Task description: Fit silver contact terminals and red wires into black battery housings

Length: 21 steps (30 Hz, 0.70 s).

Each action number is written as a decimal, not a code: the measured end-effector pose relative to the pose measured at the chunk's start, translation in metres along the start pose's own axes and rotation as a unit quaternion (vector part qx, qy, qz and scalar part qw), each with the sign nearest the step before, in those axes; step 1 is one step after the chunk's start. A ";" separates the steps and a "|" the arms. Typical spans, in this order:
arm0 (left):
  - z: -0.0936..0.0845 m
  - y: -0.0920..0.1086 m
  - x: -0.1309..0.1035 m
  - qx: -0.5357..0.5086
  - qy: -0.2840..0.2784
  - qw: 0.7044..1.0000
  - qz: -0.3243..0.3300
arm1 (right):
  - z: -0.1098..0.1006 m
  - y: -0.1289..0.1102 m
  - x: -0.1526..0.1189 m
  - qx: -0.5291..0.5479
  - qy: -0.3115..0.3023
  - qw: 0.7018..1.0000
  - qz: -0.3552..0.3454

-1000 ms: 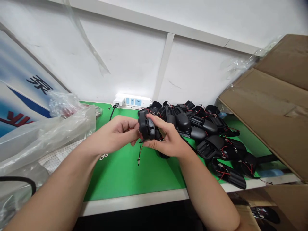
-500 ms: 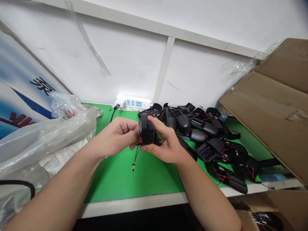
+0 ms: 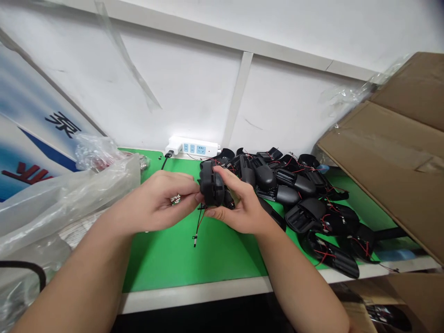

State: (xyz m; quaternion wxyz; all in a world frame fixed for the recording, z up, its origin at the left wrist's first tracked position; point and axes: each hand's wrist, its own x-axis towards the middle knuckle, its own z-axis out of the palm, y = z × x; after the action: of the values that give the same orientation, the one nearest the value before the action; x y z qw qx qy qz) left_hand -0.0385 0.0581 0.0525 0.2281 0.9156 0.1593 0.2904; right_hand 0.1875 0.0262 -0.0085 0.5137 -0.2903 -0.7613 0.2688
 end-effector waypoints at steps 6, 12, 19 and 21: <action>0.002 0.001 0.000 -0.003 -0.037 0.999 -0.024 | -0.001 0.000 -0.001 0.007 -0.007 1.000 -0.020; 0.004 0.002 0.001 -0.012 -0.034 0.999 -0.028 | 0.001 0.002 -0.002 0.002 -0.004 1.000 0.001; 0.005 -0.001 0.002 -0.037 -0.033 0.998 -0.033 | 0.002 0.005 -0.003 -0.006 0.002 1.000 0.007; 0.006 -0.002 0.002 -0.044 -0.037 0.998 -0.036 | 0.001 0.004 -0.002 0.004 0.001 1.000 -0.008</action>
State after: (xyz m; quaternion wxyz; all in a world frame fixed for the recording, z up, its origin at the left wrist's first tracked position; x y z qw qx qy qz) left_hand -0.0339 0.0587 0.0483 0.2844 0.9083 0.1710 0.2548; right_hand 0.1876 0.0275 -0.0135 0.5180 -0.2825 -0.7620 0.2670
